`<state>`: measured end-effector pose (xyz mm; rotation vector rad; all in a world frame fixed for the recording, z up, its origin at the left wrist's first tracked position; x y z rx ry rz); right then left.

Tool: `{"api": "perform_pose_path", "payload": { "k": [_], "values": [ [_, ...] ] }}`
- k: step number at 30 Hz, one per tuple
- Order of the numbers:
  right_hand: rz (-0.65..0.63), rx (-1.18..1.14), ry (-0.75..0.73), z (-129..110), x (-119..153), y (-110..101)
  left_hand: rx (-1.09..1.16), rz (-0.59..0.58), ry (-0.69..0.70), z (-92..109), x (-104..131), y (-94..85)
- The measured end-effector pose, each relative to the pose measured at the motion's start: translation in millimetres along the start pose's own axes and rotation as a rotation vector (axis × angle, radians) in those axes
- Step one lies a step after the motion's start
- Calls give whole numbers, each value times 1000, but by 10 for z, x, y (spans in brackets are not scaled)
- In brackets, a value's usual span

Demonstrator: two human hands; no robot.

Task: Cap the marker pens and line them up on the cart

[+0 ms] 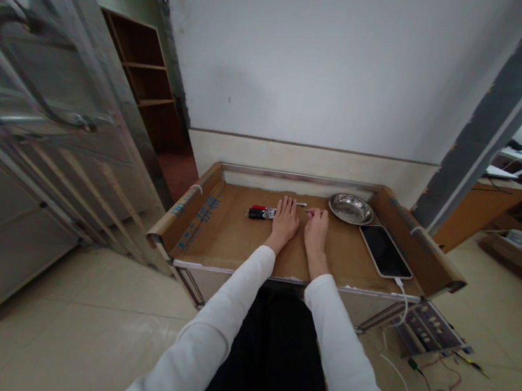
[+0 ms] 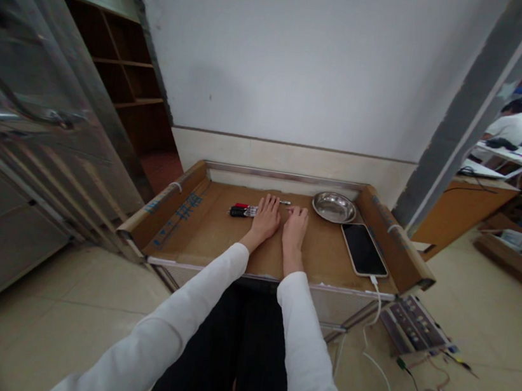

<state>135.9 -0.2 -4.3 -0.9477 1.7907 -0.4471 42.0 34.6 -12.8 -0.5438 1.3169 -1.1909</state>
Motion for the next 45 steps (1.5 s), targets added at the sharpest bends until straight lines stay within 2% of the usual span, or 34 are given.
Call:
{"api": "perform_pose_path", "payload": {
  "k": [7, 13, 17, 23, 25, 29, 35, 40, 45],
  "values": [
    [45, -106, -31, -70, 41, -44, -39, 30, 24, 20, 43, -40],
    [115, -184, -73, -65, 66, -56, 2, 43, 126, 17, 54, -41],
    [160, -248, -102, -63, 76, -48, 2, -40, 174, 12, 39, -53],
    [215, -307, -99, -52, 110, -104, 57, -151, 258, 26, 138, -209],
    [244, -306, -92, -46, 121, -131, 84, -145, 228, 6, 200, -263],
    [287, -297, -82, -53, 129, -163, 232, -29, 114, -74, 300, -370],
    [241, -295, -124, -93, 147, -165, 350, 52, -37, -143, 328, -474],
    [211, -305, -146, -113, 163, -157, 361, 81, -33, -123, 327, -480],
    [234, -339, -144, -122, 166, -137, 361, 103, -3, -117, 343, -491]
  ]
}}
Point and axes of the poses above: each hand's wrist, its own x-axis away from the middle knuckle, its own y-axis out of the palm, z = x × y, the point moved 1 cm from there along -x, towards the middle knuckle, and after that the axes turned 11 degrees about -y, right-handed, at the moved point
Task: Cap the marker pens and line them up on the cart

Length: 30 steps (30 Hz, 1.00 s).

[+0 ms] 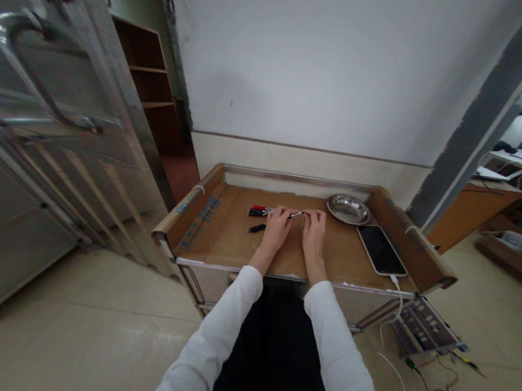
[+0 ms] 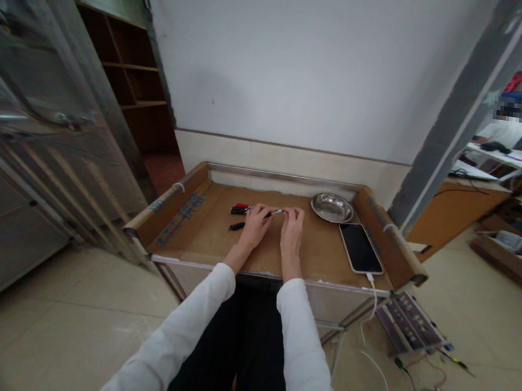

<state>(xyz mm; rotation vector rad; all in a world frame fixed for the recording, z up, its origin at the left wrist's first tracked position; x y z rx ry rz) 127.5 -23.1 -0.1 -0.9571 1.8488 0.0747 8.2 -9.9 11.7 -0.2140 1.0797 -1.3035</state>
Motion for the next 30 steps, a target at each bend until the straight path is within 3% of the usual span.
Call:
{"api": "perform_pose_path", "payload": {
  "k": [5, 10, 16, 21, 30],
  "values": [
    [7, -51, 12, 5, -7, 2, 11, 3, 3, 4, -1, -10],
    [-207, -237, -190, -121, -24, -11, 50, 57, -9, -6, -19, -23],
    [-288, -209, -182, -185, -20, -25, -90, 201, -225, 43, 5, -104],
    [-282, -108, -127, -94, -2, 20, -283, 196, -426, 11, 37, -136],
    [-232, -28, -81, -33, 19, 42, -401, 196, -527, -33, 63, -74]
  ]
}}
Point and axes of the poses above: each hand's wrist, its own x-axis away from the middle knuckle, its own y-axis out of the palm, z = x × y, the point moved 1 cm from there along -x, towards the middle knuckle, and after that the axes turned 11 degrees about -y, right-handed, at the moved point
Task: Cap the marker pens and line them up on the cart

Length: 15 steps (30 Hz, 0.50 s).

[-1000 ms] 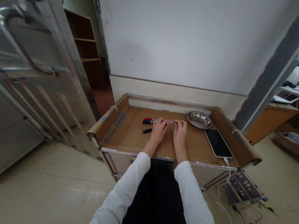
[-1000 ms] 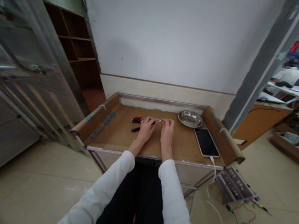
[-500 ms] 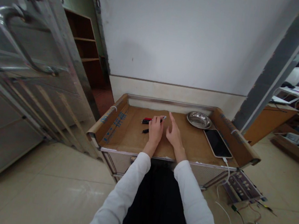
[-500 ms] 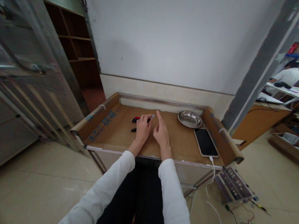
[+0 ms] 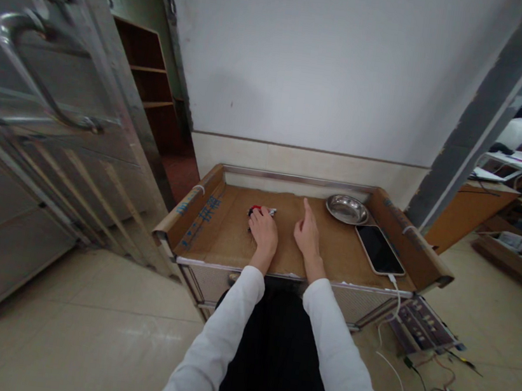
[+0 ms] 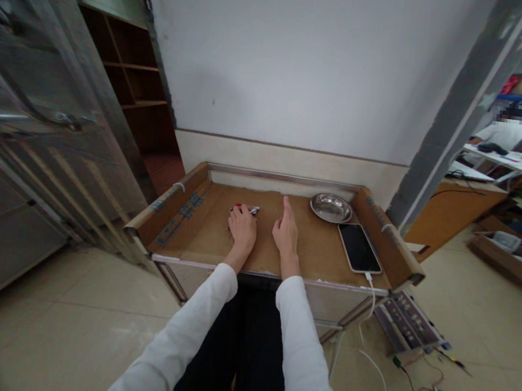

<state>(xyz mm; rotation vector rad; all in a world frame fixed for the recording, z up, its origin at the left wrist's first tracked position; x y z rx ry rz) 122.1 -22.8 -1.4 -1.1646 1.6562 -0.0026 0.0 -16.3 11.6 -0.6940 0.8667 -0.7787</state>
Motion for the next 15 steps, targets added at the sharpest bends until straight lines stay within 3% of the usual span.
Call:
{"api": "perform_pose_path", "payload": {
  "k": [15],
  "values": [
    [-24, 68, 44, 67, 31, 58, 47, -2, -2, 2, 1, 48]
  ]
}}
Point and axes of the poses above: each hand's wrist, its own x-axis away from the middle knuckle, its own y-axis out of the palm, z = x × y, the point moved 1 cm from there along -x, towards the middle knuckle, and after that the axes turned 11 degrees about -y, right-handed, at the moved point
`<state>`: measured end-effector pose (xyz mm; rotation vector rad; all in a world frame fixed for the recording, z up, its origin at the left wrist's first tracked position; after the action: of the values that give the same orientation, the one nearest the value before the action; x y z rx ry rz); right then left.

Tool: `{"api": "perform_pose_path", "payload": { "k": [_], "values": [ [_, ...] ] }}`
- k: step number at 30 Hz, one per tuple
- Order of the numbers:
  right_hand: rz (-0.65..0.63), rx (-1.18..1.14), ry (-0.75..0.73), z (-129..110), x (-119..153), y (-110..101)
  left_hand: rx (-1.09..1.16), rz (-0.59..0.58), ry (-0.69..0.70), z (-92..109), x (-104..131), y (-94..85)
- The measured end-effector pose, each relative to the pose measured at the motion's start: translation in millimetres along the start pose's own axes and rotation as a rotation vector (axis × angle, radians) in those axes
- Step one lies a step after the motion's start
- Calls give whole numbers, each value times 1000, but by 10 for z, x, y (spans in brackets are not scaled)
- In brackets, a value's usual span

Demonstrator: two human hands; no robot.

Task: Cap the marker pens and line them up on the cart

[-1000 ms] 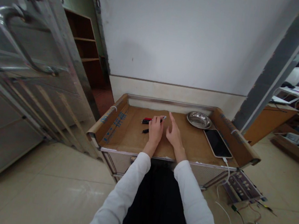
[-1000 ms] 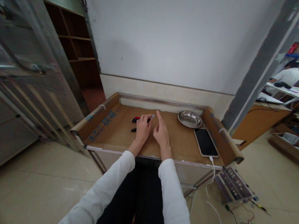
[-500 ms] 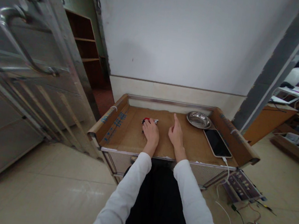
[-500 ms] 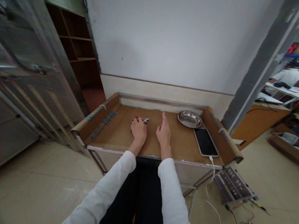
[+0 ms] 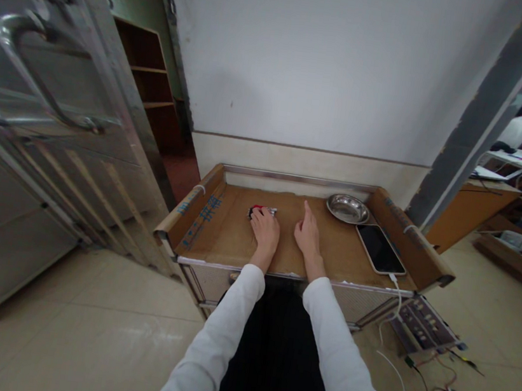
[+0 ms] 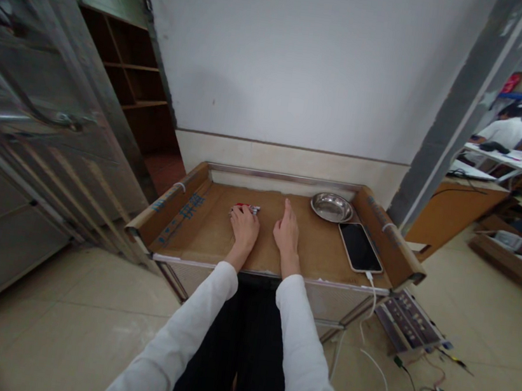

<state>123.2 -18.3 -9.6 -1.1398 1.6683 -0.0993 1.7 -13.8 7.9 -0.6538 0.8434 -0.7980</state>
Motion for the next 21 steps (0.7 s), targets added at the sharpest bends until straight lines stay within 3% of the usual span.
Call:
{"api": "perform_pose_path", "payload": {
  "k": [7, 14, 21],
  "values": [
    [43, 96, 68, 71, 24, 50, 101, -16, 132, 19, -34, 27],
    [80, 166, 150, 139, 45, 119, 164, -258, 555, 199, -123, 213],
    [5, 239, 172, 185, 61, 165, 67, -389, 597, 211, -132, 304]
  ]
}}
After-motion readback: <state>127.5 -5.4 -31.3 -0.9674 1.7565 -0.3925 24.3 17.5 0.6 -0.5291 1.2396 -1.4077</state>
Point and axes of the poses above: each hand's wrist, its own x-axis away from the middle knuckle, its own y-axis out of the palm, z = x × y, the point moved 1 cm from there along -x, towards the middle knuckle, and after that the axes turned 11 degrees about -y, right-handed, at the moved point
